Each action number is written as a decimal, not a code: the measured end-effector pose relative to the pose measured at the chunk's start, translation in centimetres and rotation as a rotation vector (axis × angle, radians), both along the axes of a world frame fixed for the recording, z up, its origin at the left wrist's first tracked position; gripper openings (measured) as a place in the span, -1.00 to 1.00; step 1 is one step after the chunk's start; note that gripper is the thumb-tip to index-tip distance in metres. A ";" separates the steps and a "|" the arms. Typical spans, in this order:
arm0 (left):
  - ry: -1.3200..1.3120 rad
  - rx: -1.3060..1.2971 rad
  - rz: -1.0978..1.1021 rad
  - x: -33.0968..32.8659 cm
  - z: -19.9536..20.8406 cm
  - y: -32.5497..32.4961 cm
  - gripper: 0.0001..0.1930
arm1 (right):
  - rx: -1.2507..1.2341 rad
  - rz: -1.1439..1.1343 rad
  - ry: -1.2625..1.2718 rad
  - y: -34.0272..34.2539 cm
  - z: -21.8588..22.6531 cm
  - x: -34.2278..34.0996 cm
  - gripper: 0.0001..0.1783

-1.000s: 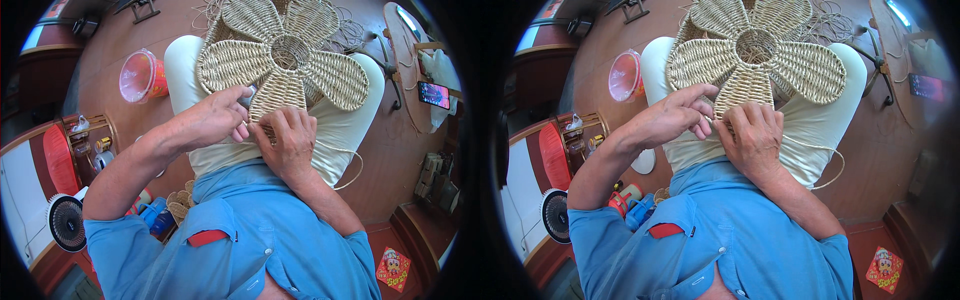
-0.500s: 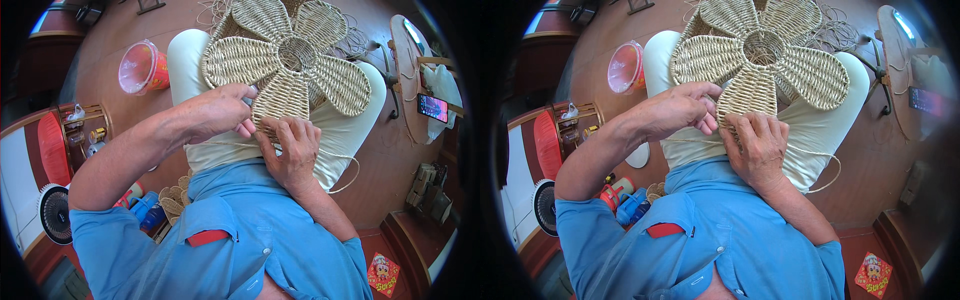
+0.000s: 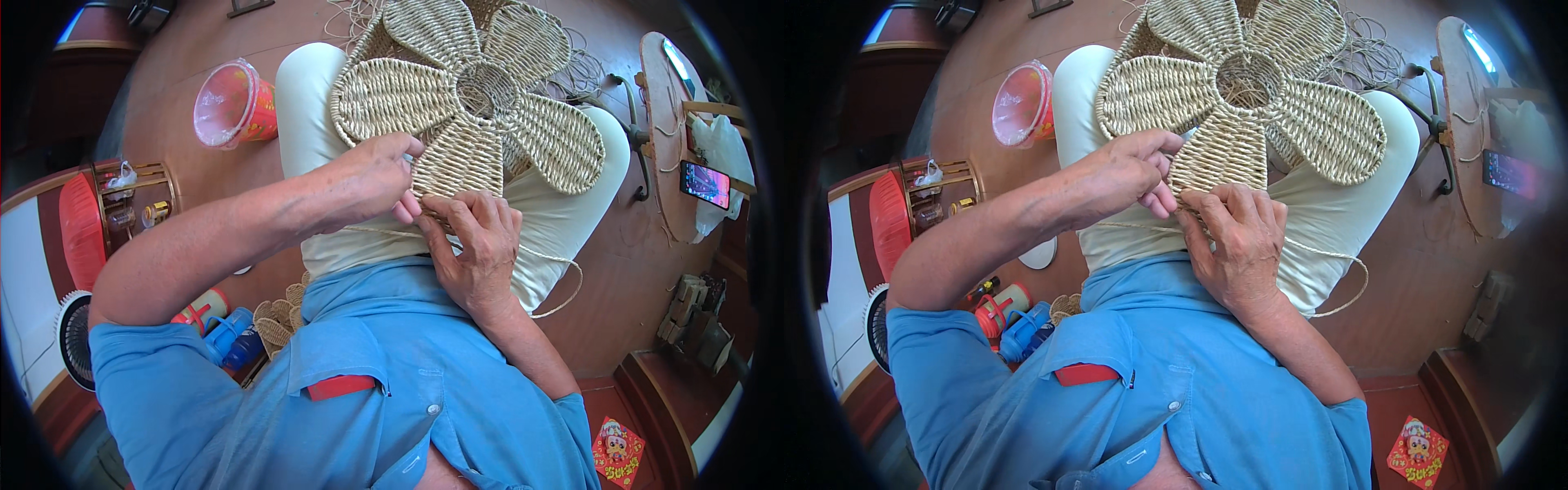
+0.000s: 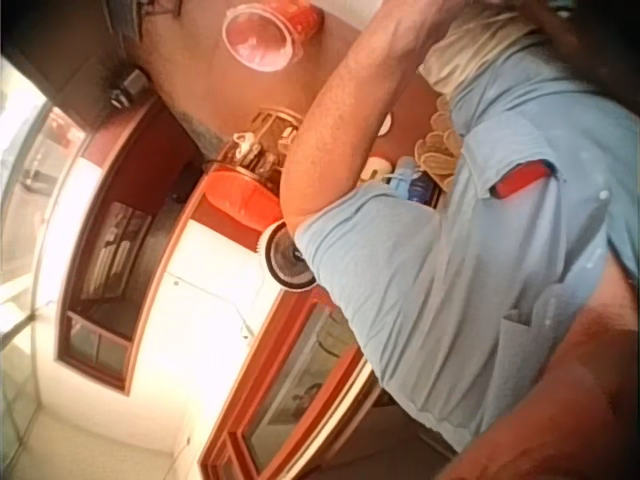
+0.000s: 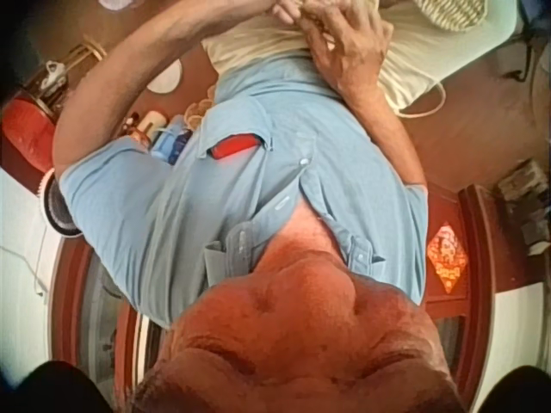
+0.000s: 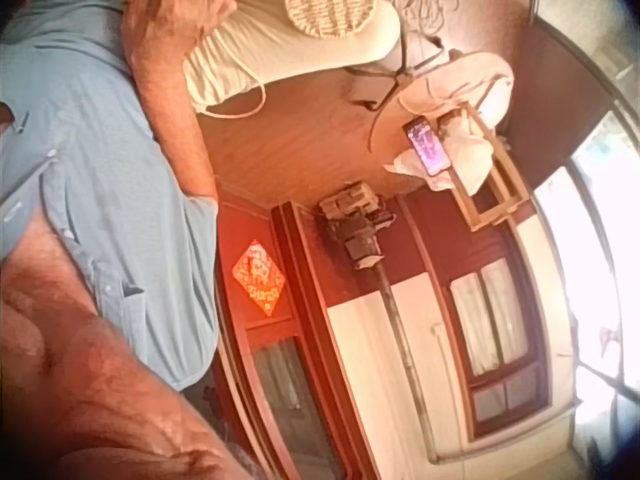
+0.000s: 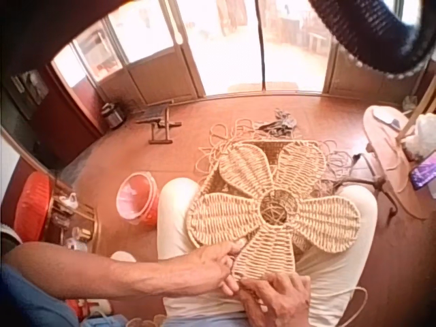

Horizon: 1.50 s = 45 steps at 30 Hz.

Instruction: The recorder is weaving a flower-shaped basket using straw or similar natural fibers.

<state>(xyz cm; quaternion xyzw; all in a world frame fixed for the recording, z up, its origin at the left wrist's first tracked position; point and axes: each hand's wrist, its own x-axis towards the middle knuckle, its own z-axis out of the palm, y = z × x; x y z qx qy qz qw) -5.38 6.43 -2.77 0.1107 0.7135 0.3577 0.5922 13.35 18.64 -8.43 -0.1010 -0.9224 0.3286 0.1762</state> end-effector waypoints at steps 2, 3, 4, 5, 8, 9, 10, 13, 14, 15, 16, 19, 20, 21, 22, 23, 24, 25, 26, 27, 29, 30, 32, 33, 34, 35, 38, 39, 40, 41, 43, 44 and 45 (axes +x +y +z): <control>0.015 0.088 0.001 0.2 -0.5 -0.3 -0.33 | 0.005 0.007 0.004 0.1 -0.1 0.1 -0.74; 0.026 0.118 0.001 0.2 -0.6 -0.5 -0.32 | 0.009 0.011 0.005 0.1 -0.1 0.1 -0.75; 0.043 0.136 -0.008 0.3 -0.6 -0.7 -0.31 | 0.013 0.015 0.005 0.2 -0.1 0.1 -0.75; 0.061 0.154 -0.018 0.3 -0.5 -0.9 -0.29 | 0.021 0.015 0.001 0.2 -0.1 0.1 -0.76; 0.108 0.178 -0.078 0.4 -0.1 -1.3 -0.26 | 0.041 0.011 0.009 0.4 -0.2 -0.1 -0.79; 0.128 0.196 -0.100 0.4 0.0 -1.4 -0.24 | 0.044 0.006 0.027 0.4 -0.4 -0.3 -0.80; 0.093 0.188 -0.065 0.5 0.2 -1.6 -0.27 | 0.040 -0.003 0.034 0.4 -0.5 -0.4 -0.81; 0.010 0.201 0.034 0.9 0.1 -2.0 -0.30 | 0.084 -0.029 0.066 0.3 -0.7 -0.5 -0.82; -0.011 0.197 0.062 1.1 -0.1 -2.1 -0.28 | 0.086 -0.032 0.066 0.3 -0.7 -0.5 -0.81; -0.026 0.218 0.092 1.3 -0.4 -2.3 -0.26 | 0.087 -0.035 0.067 0.3 -0.8 -0.5 -0.81; -0.026 0.220 0.124 1.5 -0.7 -2.3 -0.28 | 0.088 -0.036 0.070 0.3 -0.8 -0.5 -0.81; 0.003 0.267 0.215 2.4 -1.6 -2.4 -0.35 | 0.092 -0.040 0.068 0.3 -0.8 -0.4 -0.80; 0.016 0.263 0.230 2.8 -1.8 -2.3 -0.37 | 0.098 -0.038 0.073 0.3 -0.8 -0.4 -0.80; 0.027 0.258 0.245 3.2 -2.0 -2.2 -0.39 | 0.100 -0.037 0.072 0.4 -0.7 -0.4 -0.80; 0.053 0.259 0.271 3.6 -2.1 -2.1 -0.39 | 0.102 -0.035 0.071 0.4 -0.7 -0.4 -0.80; 0.080 0.260 0.299 4.0 -2.1 -1.9 -0.40 | 0.100 -0.034 0.072 0.4 -0.7 -0.4 -0.79; 0.109 0.254 0.328 4.4 -2.2 -1.8 -0.40 | 0.097 -0.033 0.072 0.4 -0.7 -0.3 -0.78; 0.112 0.256 0.339 4.7 -2.2 -1.6 -0.40 | 0.091 -0.034 0.063 0.5 -0.7 -0.3 -0.77; 0.120 0.251 0.350 4.8 -2.2 -1.5 -0.40 | 0.082 -0.028 0.059 0.5 -0.7 -0.2 -0.76; 0.114 0.262 0.358 4.8 -2.1 -1.4 -0.40 | 0.069 -0.025 0.044 0.5 -0.7 -0.1 -0.74; 0.097 0.223 0.316 4.5 -2.0 -1.3 -0.38 | 0.054 -0.021 0.033 0.5 -0.8 -0.1 -0.72; 0.090 0.222 0.297 4.2 -2.0 -1.3 -0.37 | 0.050 -0.021 0.036 0.4 -0.8 -0.1 -0.72; 0.079 0.234 0.238 3.6 -1.9 -1.3 -0.34 | 0.045 -0.023 0.034 0.4 -0.8 -0.2 -0.71; 0.078 0.245 0.210 3.3 -1.9 -1.3 -0.33 | 0.042 -0.025 0.029 0.4 -0.8 -0.2 -0.71; 0.036 0.256 0.218 3.1 -1.9 -1.2 -0.33 | 0.037 -0.029 0.025 0.4 -0.8 -0.2 -0.70; -0.004 0.268 0.226 2.8 -1.9 -1.2 -0.33 | 0.037 -0.029 0.022 0.3 -0.7 -0.3 -0.70; -0.127 0.245 0.211 1.9 -2.0 -1.4 -0.33 | 0.034 -0.025 0.015 0.4 -0.5 -0.4 -0.69; -0.150 0.253 0.211 1.8 -2.0 -1.5 -0.33 | 0.036 -0.021 0.015 0.5 -0.5 -0.4 -0.70; -0.151 0.200 0.230 1.6 -2.0 -1.6 -0.33 | 0.040 -0.018 0.015 0.5 -0.4 -0.4 -0.70; -0.135 0.173 0.258 1.7 -2.0 -1.7 -0.33 | 0.031 -0.001 0.025 0.5 -0.3 -0.4 -0.71; -0.192 0.231 0.272 1.5 -1.9 -1.8 -0.30 | 0.056 -0.013 0.019 0.5 -0.2 -0.5 -0.73; -0.211 0.225 0.295 1.4 -1.9 -1.9 -0.31 | 0.024 0.011 0.047 0.5 -0.2 -0.7 -0.77; -0.266 0.260 0.323 1.4 -2.0 -1.8 -0.31 | 0.049 0.003 0.070 0.4 -0.2 -0.8 -0.81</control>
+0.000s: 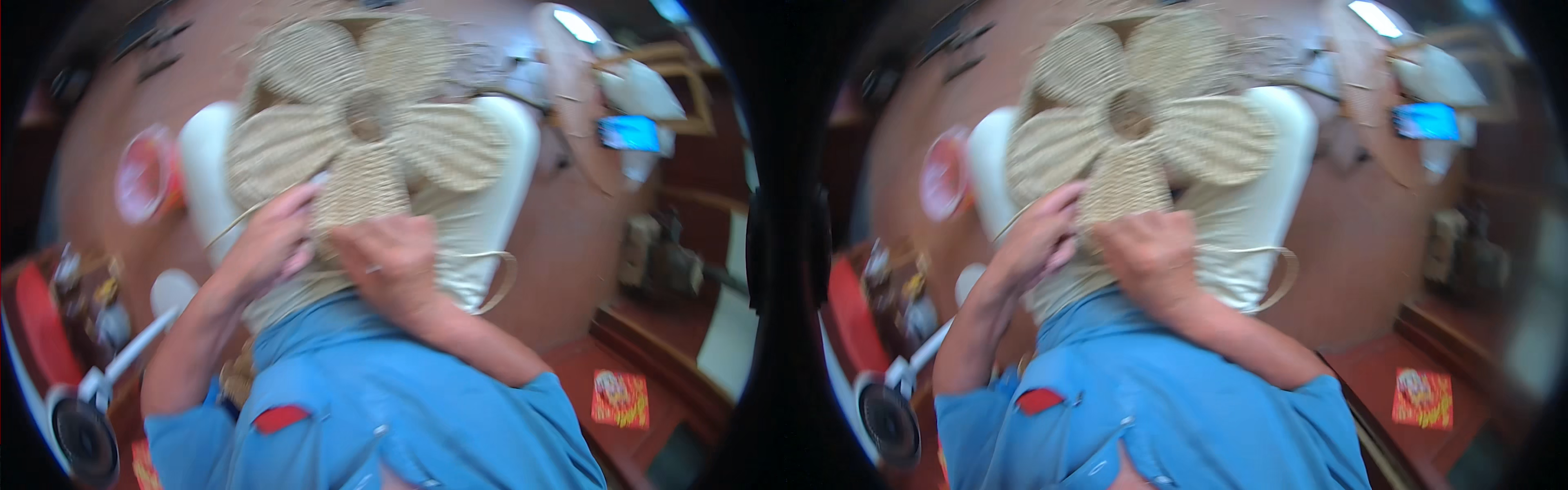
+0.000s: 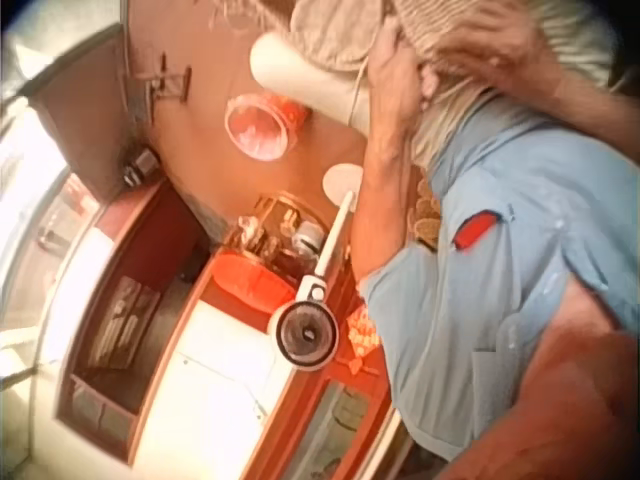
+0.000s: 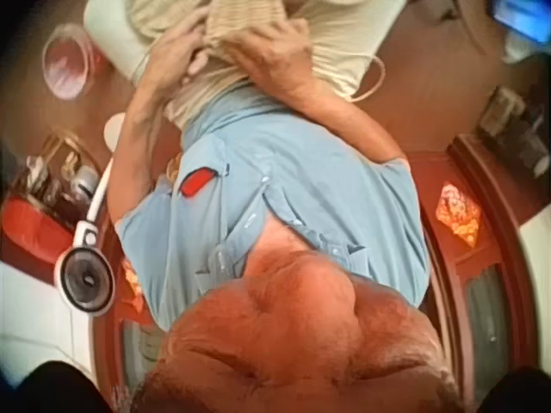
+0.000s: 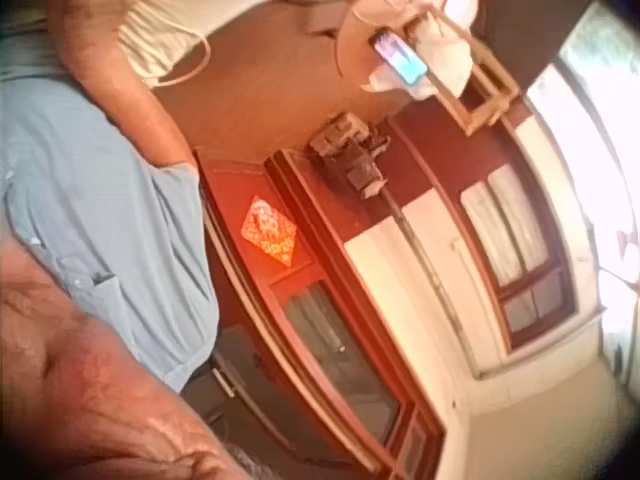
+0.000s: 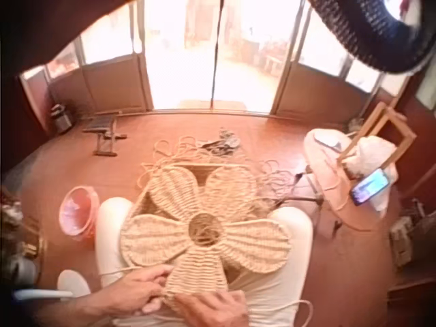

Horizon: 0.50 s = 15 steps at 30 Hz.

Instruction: The recorder is weaving a flower-shaped basket using straw or similar natural fibers.

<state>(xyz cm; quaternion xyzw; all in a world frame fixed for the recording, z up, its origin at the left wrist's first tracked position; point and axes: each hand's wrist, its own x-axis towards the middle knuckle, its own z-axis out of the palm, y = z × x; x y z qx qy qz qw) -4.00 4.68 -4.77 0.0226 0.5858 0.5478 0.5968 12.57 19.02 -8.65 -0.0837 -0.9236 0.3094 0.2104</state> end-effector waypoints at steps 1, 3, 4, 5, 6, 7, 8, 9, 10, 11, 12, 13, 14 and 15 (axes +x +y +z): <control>0.014 0.010 0.023 0.1 0.1 0.0 -0.39 | 0.026 -0.014 0.039 0.0 0.0 -0.2 -0.83; 0.002 -0.044 0.023 0.1 0.1 0.3 -0.40 | 0.040 -0.039 0.035 0.1 0.1 -0.6 -0.88; -0.004 -0.071 0.049 0.0 0.1 0.4 -0.41 | 0.058 -0.046 0.014 0.2 0.1 -0.8 -0.88; -0.009 -0.055 0.032 0.0 0.1 0.5 -0.42 | 0.068 -0.051 0.027 0.2 0.2 -1.0 -0.88; -0.010 -0.050 0.024 -0.1 0.1 0.5 -0.43 | 0.071 -0.049 0.036 0.2 0.2 -1.1 -0.88; -0.006 -0.084 0.036 -0.2 0.0 0.5 -0.44 | 0.078 -0.050 0.041 0.2 0.2 -1.3 -0.88; -0.005 -0.074 0.020 -0.2 -0.1 0.5 -0.44 | 0.087 -0.049 0.041 0.1 0.2 -1.4 -0.89; 0.004 -0.097 0.023 -0.3 -0.3 0.4 -0.44 | 0.104 -0.047 0.040 0.1 0.2 -1.4 -0.89; 0.008 -0.120 0.028 -0.4 -0.4 0.4 -0.43 | 0.108 -0.036 0.042 0.0 0.2 -1.3 -0.90; 0.008 -0.110 0.014 -0.5 -0.5 0.3 -0.44 | 0.124 -0.038 0.049 0.0 0.2 -1.2 -0.90; 0.003 -0.102 0.002 -0.6 -0.5 0.3 -0.45 | 0.138 -0.038 0.055 -0.1 0.2 -1.1 -0.90; -0.002 -0.096 -0.010 -0.6 -0.5 0.2 -0.45 | 0.151 -0.038 0.056 -0.2 0.2 -1.1 -0.90; -0.003 -0.106 -0.001 -0.7 -0.5 0.3 -0.47 | 0.149 -0.028 0.055 -0.3 0.2 -1.1 -0.91; -0.004 -0.118 0.009 -0.7 -0.4 0.3 -0.49 | 0.140 -0.035 0.043 -0.4 0.2 -1.1 -0.91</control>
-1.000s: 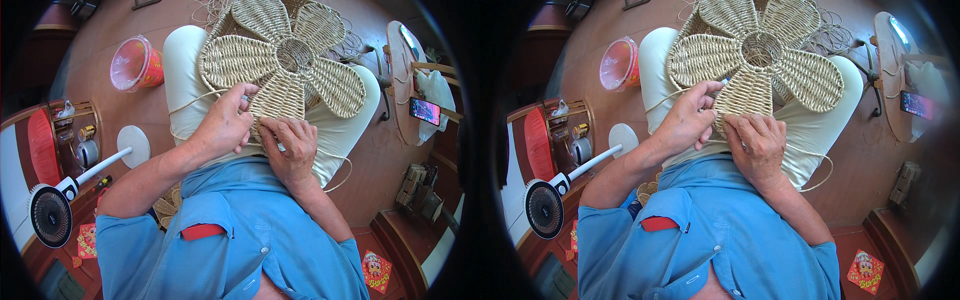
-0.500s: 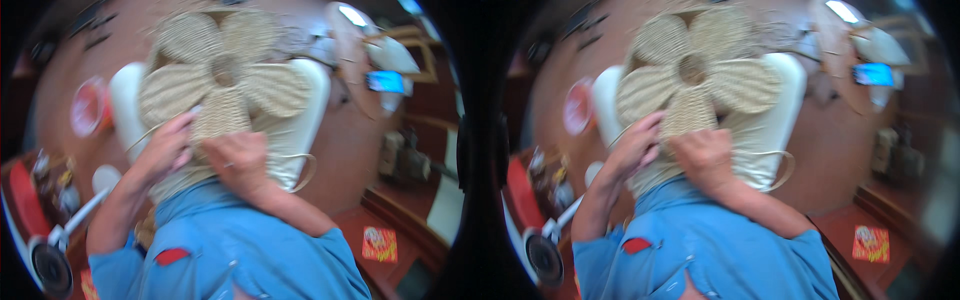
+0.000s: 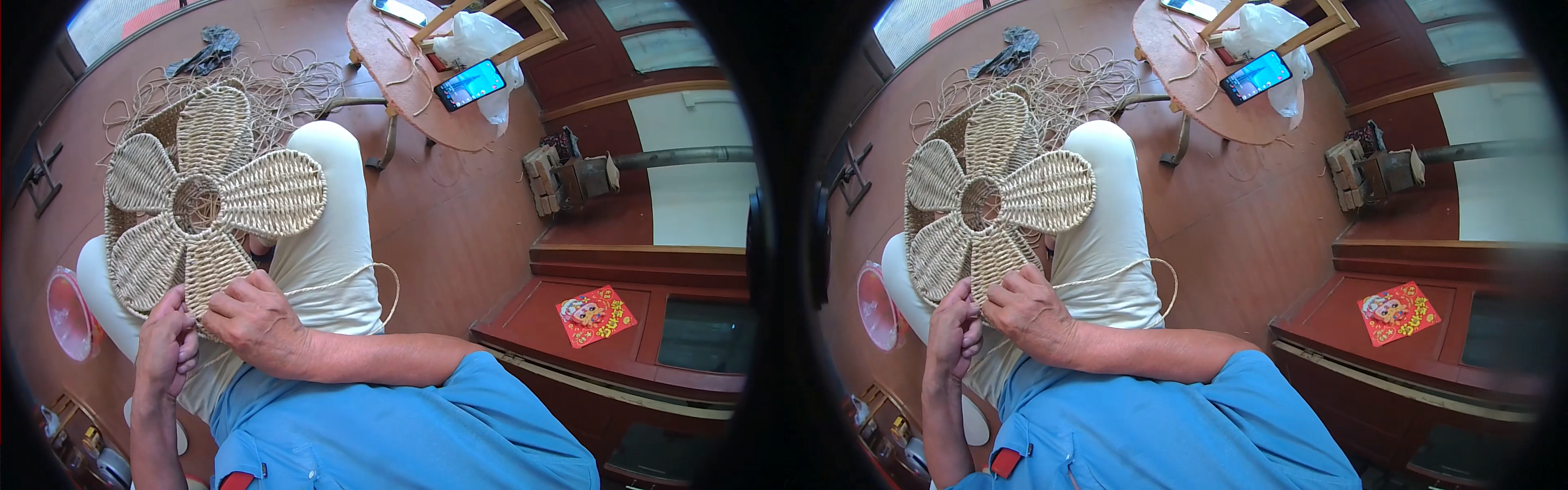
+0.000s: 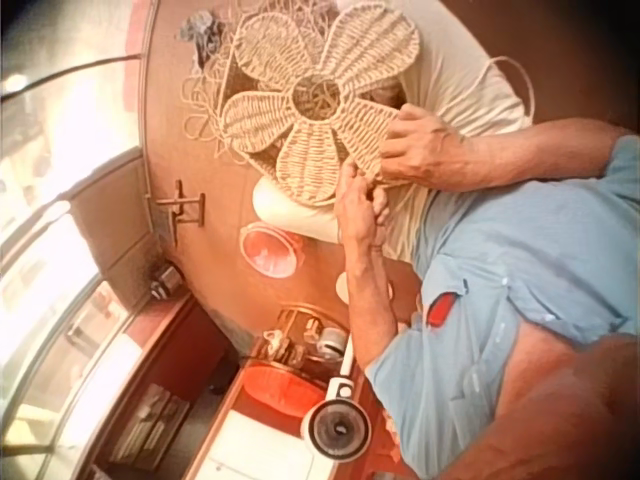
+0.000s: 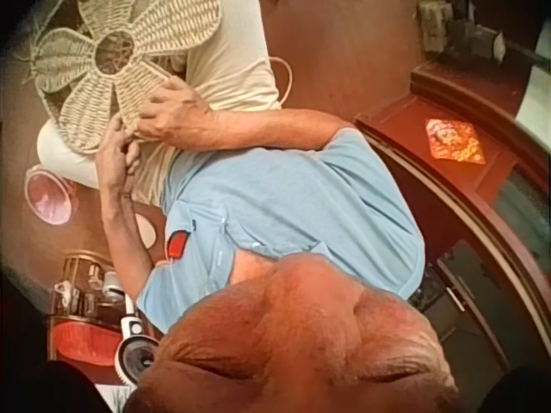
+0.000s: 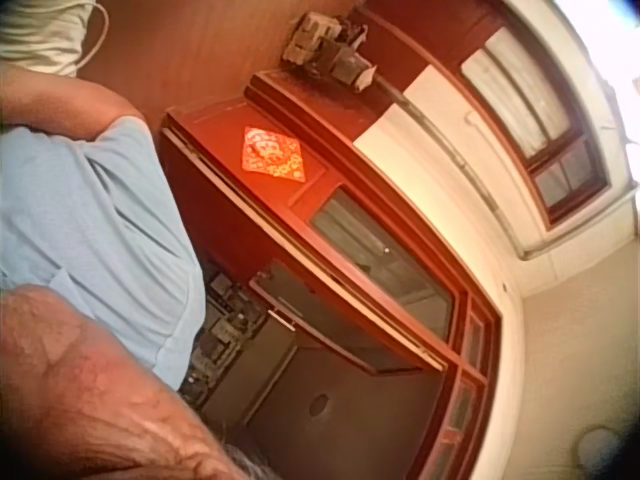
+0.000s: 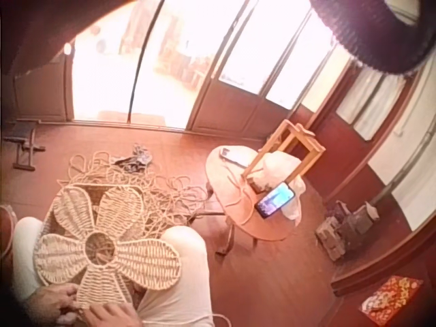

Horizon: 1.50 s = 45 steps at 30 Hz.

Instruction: The recorder is weaving a flower-shaped basket using straw or similar natural fibers.

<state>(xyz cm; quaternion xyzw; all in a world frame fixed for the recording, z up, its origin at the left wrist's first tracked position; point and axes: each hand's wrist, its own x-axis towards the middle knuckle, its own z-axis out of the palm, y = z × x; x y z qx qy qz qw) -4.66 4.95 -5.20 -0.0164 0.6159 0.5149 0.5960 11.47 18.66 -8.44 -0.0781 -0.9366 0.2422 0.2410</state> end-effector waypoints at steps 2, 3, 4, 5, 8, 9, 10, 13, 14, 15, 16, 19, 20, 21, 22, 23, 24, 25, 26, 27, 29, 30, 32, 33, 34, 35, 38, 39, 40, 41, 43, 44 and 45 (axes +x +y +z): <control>-0.007 -0.015 0.010 0.0 0.1 0.1 -0.50 | -0.019 -0.008 -0.023 -0.1 0.1 -0.1 -0.92; -0.013 -0.014 0.011 0.0 0.2 0.2 -0.50 | -0.040 -0.014 -0.027 -0.1 0.1 -0.2 -0.92; -0.019 -0.004 0.018 0.0 0.2 0.3 -0.50 | -0.055 -0.020 -0.037 -0.1 0.1 -0.3 -0.92; -0.020 -0.016 0.018 0.0 0.3 0.3 -0.50 | -0.065 -0.029 -0.046 -0.1 0.1 -0.4 -0.92; -0.019 -0.016 0.019 -0.1 0.3 0.3 -0.49 | -0.064 -0.035 -0.091 -0.2 0.3 -0.7 -0.93; -0.016 -0.008 0.009 -0.1 0.3 0.3 -0.49 | -0.050 -0.036 -0.099 -0.2 0.3 -0.8 -0.92; -0.014 -0.006 0.001 -0.1 0.3 0.3 -0.49 | -0.034 -0.041 -0.110 -0.3 0.4 -0.9 -0.91; 0.031 0.012 -0.053 0.1 0.3 0.4 -0.51 | 0.106 -0.026 -0.163 -0.7 0.8 -1.1 -0.87; 0.035 0.020 -0.053 0.2 0.3 0.4 -0.53 | 0.164 -0.021 -0.186 -0.8 0.9 -1.2 -0.85; 0.039 0.027 -0.051 0.3 0.4 0.5 -0.54 | 0.218 -0.017 -0.174 -1.0 1.0 -1.4 -0.84; 0.040 0.039 -0.056 0.4 0.3 0.5 -0.56 | 0.267 -0.019 -0.164 -1.4 1.1 -1.6 -0.82; -0.008 0.069 0.003 0.6 0.3 0.4 -0.62 | 0.423 0.044 -0.205 -2.2 1.3 -1.9 -0.72; -0.001 0.068 0.001 0.6 0.3 0.4 -0.63 | 0.476 0.076 -0.229 -2.4 1.3 -2.0 -0.67; -0.004 0.082 0.004 0.6 0.2 0.3 -0.64 | 0.471 0.076 -0.206 -2.6 1.2 -2.1 -0.67; -0.023 0.123 0.004 0.6 0.1 0.2 -0.65 | 0.467 0.075 -0.183 -2.7 1.2 -2.3 -0.66; -0.008 0.104 0.003 0.5 0.0 0.2 -0.65 | 0.463 0.074 -0.160 -2.7 1.1 -2.5 -0.65; -0.010 0.111 -0.001 0.3 -0.1 0.1 -0.64 | 0.443 0.093 -0.174 -2.7 1.0 -2.6 -0.66; -0.026 0.126 -0.010 0.2 -0.2 0.0 -0.64 | 0.423 0.112 -0.189 -2.6 0.9 -2.7 -0.66; -0.014 0.123 0.000 0.2 -0.3 -0.1 -0.62 | 0.399 0.136 -0.215 -2.4 0.9 -2.8 -0.66; -0.014 0.130 0.005 0.1 -0.3 -0.1 -0.61 | 0.390 0.120 -0.152 -2.3 0.8 -2.8 -0.69; -0.005 0.131 0.018 0.1 -0.3 -0.2 -0.59 | 0.361 0.098 -0.051 -2.1 0.8 -2.7 -0.76; 0.004 0.124 0.024 0.2 -0.2 -0.2 -0.58 | 0.357 0.103 -0.051 -2.1 0.7 -2.7 -0.76; 0.014 0.115 0.038 0.3 -0.1 -0.1 -0.57 | 0.346 0.113 -0.039 -2.2 0.5 -2.5 -0.77; 0.016 0.113 0.046 0.4 0.0 0.0 -0.56 | 0.285 0.120 -0.055 -2.2 0.4 -2.5 -0.77; 0.008 0.124 0.044 0.4 0.0 0.2 -0.55 | 0.222 0.128 -0.059 -2.4 0.2 -2.6 -0.77; 0.008 0.109 0.028 0.3 0.0 0.4 -0.57 | 0.159 0.135 -0.062 -2.5 0.2 -2.6 -0.77; -0.003 0.115 -0.040 0.0 0.1 0.6 -0.59 | -0.182 0.183 -0.255 -2.2 0.5 -2.7 -0.76; -0.007 0.085 -0.057 -0.2 0.3 0.5 -0.58 | -0.239 0.173 -0.403 -2.0 1.0 -2.6 -0.75; 0.062 0.044 -0.035 0.1 0.6 0.1 -0.61 | -0.444 0.146 -0.541 -1.6 1.7 -2.9 -0.74; 0.045 0.019 -0.104 -0.1 1.0 -0.2 -0.57 | -0.440 0.145 -0.537 -0.6 2.5 -2.1 -0.78; 0.282 -0.015 -0.095 0.5 1.8 -0.7 -0.52 | -0.718 0.128 -0.504 2.4 4.4 -0.8 -0.84; 0.536 0.030 -0.111 1.1 2.2 -1.0 -0.53 | -0.961 0.128 -0.549 3.6 5.0 -0.6 -0.80; 0.750 0.001 -0.140 1.3 2.3 -0.8 -0.53 | -1.192 0.169 -0.518 5.3 6.2 0.4 -0.79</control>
